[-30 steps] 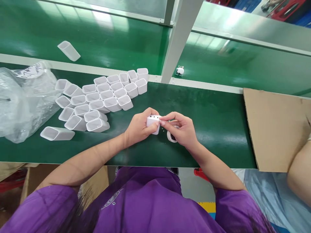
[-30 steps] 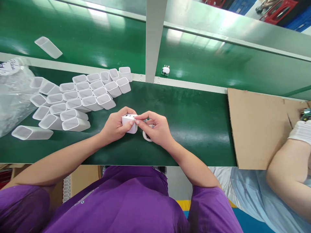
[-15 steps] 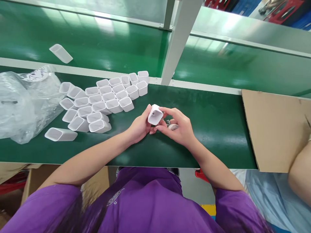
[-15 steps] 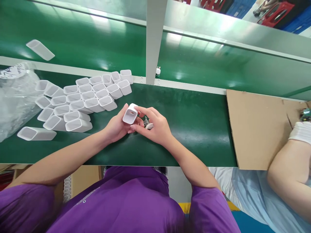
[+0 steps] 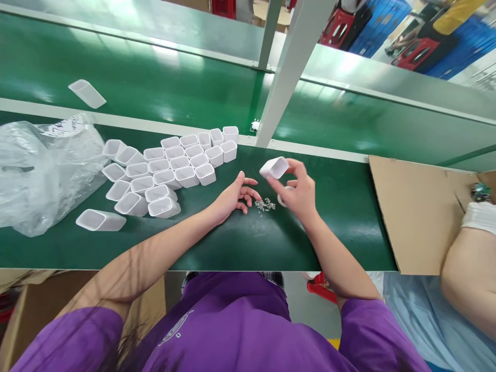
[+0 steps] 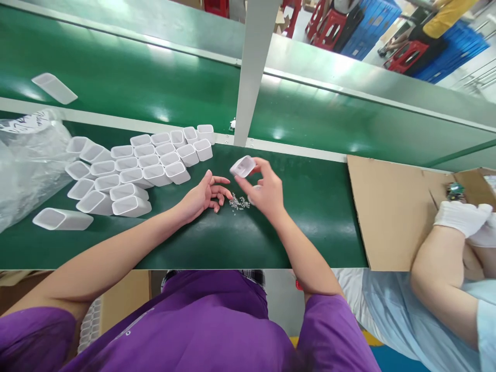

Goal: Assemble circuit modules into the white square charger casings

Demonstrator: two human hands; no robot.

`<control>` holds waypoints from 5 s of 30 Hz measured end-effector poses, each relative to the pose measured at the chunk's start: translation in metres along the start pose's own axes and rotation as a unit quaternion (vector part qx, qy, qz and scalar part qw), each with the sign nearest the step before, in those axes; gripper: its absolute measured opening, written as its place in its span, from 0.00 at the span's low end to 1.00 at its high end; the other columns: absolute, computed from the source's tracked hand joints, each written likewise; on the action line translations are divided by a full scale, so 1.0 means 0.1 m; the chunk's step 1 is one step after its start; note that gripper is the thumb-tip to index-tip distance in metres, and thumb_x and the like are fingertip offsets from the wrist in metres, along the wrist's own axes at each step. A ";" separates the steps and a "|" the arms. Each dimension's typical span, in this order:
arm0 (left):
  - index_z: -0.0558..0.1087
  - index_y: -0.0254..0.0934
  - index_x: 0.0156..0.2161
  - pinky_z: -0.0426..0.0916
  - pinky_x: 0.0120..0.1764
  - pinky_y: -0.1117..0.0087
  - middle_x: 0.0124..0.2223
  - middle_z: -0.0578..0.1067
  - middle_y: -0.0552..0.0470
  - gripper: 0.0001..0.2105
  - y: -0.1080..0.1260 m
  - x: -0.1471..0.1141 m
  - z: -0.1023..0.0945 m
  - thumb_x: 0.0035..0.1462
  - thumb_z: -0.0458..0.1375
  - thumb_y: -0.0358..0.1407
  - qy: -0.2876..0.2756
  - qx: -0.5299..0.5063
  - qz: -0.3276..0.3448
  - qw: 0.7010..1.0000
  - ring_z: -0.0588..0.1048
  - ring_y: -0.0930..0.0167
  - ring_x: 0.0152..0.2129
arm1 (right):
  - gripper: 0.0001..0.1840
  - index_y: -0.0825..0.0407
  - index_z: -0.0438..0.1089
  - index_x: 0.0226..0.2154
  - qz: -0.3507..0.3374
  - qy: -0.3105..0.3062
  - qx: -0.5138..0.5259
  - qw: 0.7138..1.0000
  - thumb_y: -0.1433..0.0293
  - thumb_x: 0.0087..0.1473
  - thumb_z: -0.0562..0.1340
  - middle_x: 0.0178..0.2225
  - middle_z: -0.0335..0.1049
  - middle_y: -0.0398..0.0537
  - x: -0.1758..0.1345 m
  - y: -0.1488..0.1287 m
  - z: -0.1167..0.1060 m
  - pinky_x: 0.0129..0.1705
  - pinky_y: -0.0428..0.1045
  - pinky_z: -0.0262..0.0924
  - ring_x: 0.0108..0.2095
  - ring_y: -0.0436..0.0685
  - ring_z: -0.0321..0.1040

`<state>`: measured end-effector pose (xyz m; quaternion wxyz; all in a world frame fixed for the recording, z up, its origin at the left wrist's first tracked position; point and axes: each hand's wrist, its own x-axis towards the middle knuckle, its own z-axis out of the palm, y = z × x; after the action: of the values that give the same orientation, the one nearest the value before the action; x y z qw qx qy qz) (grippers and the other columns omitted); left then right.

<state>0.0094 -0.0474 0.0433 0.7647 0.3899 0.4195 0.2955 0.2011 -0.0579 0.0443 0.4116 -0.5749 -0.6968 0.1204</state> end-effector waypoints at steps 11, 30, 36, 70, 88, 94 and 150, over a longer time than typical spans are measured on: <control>0.66 0.36 0.41 0.61 0.21 0.78 0.20 0.71 0.58 0.09 -0.03 0.13 -0.21 0.59 0.49 0.38 0.036 0.120 0.148 0.981 0.66 0.77 0.17 | 0.23 0.55 0.68 0.50 0.209 -0.057 -0.085 0.972 0.71 0.49 0.63 0.35 0.74 0.49 1.51 0.73 0.19 0.47 0.55 0.61 0.40 0.63 0.69; 0.72 0.33 0.44 0.61 0.47 0.53 0.53 0.70 0.34 0.14 0.33 -0.15 -0.48 0.55 0.60 0.39 0.320 0.699 0.264 0.582 0.67 0.49 0.50 | 0.09 0.49 0.78 0.37 -0.079 -0.305 -0.152 0.937 0.72 0.59 0.61 0.39 0.75 0.44 -0.07 0.09 -0.29 0.31 0.46 0.61 0.31 0.53 0.72; 0.72 0.31 0.45 0.61 0.50 0.52 0.55 0.68 0.32 0.18 0.41 -0.28 -0.52 0.51 0.63 0.40 0.303 0.749 0.176 0.563 0.63 0.46 0.54 | 0.10 0.45 0.78 0.38 -0.085 -0.332 -0.284 0.895 0.71 0.63 0.60 0.42 0.75 0.40 -0.13 0.01 -0.25 0.28 0.45 0.57 0.34 0.54 0.74; 0.73 0.36 0.46 0.75 0.44 0.64 0.43 0.78 0.48 0.22 0.06 -0.15 -0.03 0.44 0.69 0.39 -0.032 -0.070 0.092 0.993 0.77 0.66 0.40 | 0.12 0.52 0.72 0.35 -0.012 -0.068 0.247 0.967 0.60 0.64 0.62 0.33 0.70 0.45 -0.25 -0.39 -0.10 0.16 0.44 0.52 0.18 0.45 0.56; 0.66 0.40 0.38 0.76 0.34 0.70 0.35 0.79 0.53 0.19 -0.04 -0.25 -0.02 0.46 0.68 0.45 0.054 0.289 0.234 0.927 0.79 0.70 0.33 | 0.08 0.46 0.76 0.38 -0.139 0.062 0.068 0.986 0.73 0.64 0.62 0.34 0.72 0.44 -0.33 -0.43 -0.17 0.25 0.45 0.66 0.29 0.51 0.70; 0.67 0.40 0.42 0.76 0.34 0.72 0.42 0.80 0.51 0.20 -0.09 -0.27 -0.02 0.49 0.67 0.45 0.078 0.362 0.330 0.868 0.80 0.70 0.36 | 0.07 0.47 0.75 0.38 -0.162 0.069 0.043 0.983 0.75 0.63 0.62 0.34 0.73 0.43 -0.36 -0.42 -0.14 0.21 0.43 0.64 0.27 0.50 0.69; 0.67 0.40 0.41 0.72 0.33 0.75 0.42 0.79 0.52 0.15 -0.15 -0.20 -0.07 0.56 0.62 0.48 0.135 0.492 0.461 0.726 0.79 0.73 0.36 | 0.08 0.49 0.74 0.40 -0.140 0.104 0.021 0.985 0.75 0.64 0.60 0.33 0.73 0.43 -0.43 -0.45 0.01 0.24 0.42 0.64 0.26 0.47 0.68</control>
<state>-0.0044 -0.0683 0.0361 0.1706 0.8127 0.3734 0.4135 0.1687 -0.1104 0.0540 0.5064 -0.4724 -0.7212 0.0161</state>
